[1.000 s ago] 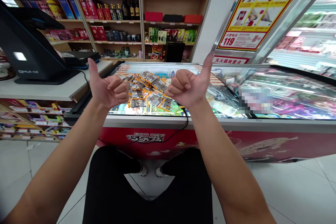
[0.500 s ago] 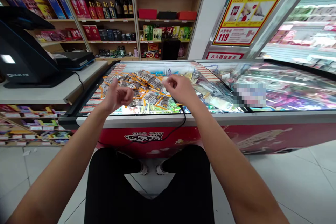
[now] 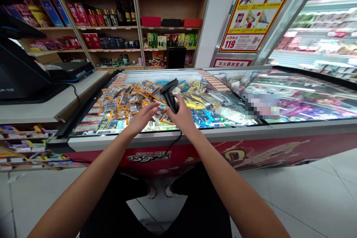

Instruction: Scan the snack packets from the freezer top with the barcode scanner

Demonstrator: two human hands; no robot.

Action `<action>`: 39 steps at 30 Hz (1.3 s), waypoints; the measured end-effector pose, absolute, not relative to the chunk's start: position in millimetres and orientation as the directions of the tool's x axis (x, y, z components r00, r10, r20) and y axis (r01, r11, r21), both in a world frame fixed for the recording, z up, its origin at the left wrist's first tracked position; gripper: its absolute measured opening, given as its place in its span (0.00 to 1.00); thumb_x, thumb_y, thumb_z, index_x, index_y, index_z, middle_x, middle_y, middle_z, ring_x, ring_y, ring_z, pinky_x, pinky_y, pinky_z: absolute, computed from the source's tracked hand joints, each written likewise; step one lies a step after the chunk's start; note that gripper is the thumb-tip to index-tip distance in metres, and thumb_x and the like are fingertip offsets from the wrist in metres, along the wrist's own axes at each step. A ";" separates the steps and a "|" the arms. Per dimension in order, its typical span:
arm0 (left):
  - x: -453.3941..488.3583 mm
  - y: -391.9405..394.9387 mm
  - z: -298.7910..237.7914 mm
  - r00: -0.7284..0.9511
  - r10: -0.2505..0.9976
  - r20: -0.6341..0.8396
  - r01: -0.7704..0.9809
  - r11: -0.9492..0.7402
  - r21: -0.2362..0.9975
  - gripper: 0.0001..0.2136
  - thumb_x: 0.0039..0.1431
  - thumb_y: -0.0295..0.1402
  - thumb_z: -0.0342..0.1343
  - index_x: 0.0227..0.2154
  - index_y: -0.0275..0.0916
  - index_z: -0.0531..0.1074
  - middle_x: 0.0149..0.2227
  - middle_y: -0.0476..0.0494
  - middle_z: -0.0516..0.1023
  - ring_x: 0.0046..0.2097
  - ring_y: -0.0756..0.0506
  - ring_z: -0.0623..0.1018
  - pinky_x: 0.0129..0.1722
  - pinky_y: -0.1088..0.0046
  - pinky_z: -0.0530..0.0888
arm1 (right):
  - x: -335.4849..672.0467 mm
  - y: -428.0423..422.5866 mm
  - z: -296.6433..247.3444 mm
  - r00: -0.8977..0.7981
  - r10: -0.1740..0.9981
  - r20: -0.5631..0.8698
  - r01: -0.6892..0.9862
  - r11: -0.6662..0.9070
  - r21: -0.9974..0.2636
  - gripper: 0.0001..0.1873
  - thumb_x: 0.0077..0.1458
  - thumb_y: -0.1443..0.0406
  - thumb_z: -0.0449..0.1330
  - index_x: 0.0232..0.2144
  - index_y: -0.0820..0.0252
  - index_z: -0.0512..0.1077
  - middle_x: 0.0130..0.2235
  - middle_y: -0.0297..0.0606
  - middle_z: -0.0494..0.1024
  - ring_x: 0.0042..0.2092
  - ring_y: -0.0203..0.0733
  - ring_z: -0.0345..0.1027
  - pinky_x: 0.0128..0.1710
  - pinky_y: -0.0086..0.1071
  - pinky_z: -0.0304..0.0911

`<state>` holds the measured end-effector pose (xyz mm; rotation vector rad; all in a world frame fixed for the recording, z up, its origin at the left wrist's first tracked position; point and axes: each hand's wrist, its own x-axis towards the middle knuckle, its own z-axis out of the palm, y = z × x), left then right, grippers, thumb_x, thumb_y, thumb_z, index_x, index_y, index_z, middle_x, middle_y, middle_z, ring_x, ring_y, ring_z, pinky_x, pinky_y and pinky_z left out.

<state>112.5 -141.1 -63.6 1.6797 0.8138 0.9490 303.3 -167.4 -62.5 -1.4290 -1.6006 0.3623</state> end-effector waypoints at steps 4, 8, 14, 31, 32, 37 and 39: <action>129.9 -110.3 -47.8 0.369 0.900 0.232 -0.216 -0.160 0.963 0.20 0.63 0.48 0.54 0.49 0.38 0.70 0.47 0.38 0.79 0.47 0.43 0.80 0.43 0.70 0.77 | 268.3 -167.0 -40.9 -0.101 0.789 0.607 0.619 0.527 -0.582 0.32 0.59 0.56 0.60 0.63 0.56 0.62 0.49 0.47 0.77 0.51 0.54 0.70 0.51 0.46 0.65; 115.3 -78.1 -23.3 0.271 0.937 0.222 -0.262 -0.150 0.953 0.15 0.59 0.45 0.56 0.41 0.39 0.68 0.30 0.47 0.79 0.27 0.48 0.79 0.27 0.72 0.76 | 281.4 -133.4 -27.7 -0.158 0.697 0.699 0.688 0.586 -0.429 0.24 0.63 0.55 0.56 0.58 0.56 0.67 0.53 0.47 0.75 0.54 0.54 0.68 0.57 0.50 0.61; 90.1 -37.2 -0.1 0.456 0.858 0.237 -0.164 -0.180 0.970 0.15 0.58 0.45 0.55 0.37 0.37 0.68 0.21 0.49 0.75 0.18 0.48 0.73 0.18 0.75 0.70 | 347.0 -39.2 -24.0 -0.167 0.975 0.145 0.871 0.215 -0.443 0.30 0.60 0.44 0.57 0.53 0.60 0.73 0.53 0.51 0.77 0.51 0.58 0.73 0.50 0.48 0.67; 102.5 -50.0 -45.9 0.578 0.815 0.037 -0.040 -0.017 0.999 0.23 0.64 0.56 0.47 0.39 0.39 0.65 0.23 0.50 0.73 0.20 0.50 0.72 0.19 0.76 0.69 | 395.5 -14.6 -17.6 -0.065 0.998 0.010 0.462 0.039 -0.886 0.11 0.54 0.55 0.65 0.33 0.56 0.77 0.29 0.38 0.74 0.30 0.41 0.67 0.32 0.36 0.65; 103.8 -52.0 -46.1 0.593 0.805 0.033 -0.033 -0.017 0.999 0.23 0.64 0.57 0.47 0.38 0.39 0.64 0.23 0.50 0.73 0.20 0.51 0.72 0.19 0.76 0.69 | 397.9 -15.3 -15.2 -0.020 0.998 0.065 0.441 0.067 -0.895 0.10 0.54 0.56 0.65 0.31 0.56 0.76 0.29 0.37 0.73 0.30 0.39 0.66 0.32 0.35 0.64; 107.8 -58.7 -45.1 0.620 0.782 0.069 -0.046 -0.051 0.998 0.23 0.63 0.58 0.47 0.38 0.39 0.63 0.23 0.49 0.73 0.21 0.50 0.72 0.19 0.76 0.69 | 398.2 -15.8 -7.6 0.111 0.934 0.338 0.554 0.225 -0.802 0.10 0.53 0.59 0.59 0.25 0.58 0.75 0.24 0.33 0.69 0.27 0.37 0.61 0.29 0.31 0.58; 107.4 -59.5 -45.1 0.632 0.768 0.109 -0.071 -0.083 0.994 0.24 0.64 0.58 0.46 0.40 0.39 0.63 0.24 0.50 0.73 0.21 0.50 0.72 0.20 0.76 0.70 | 394.4 -16.9 -7.2 0.104 0.932 0.346 0.586 0.224 -0.779 0.10 0.52 0.59 0.59 0.29 0.58 0.78 0.27 0.34 0.74 0.29 0.39 0.64 0.30 0.32 0.60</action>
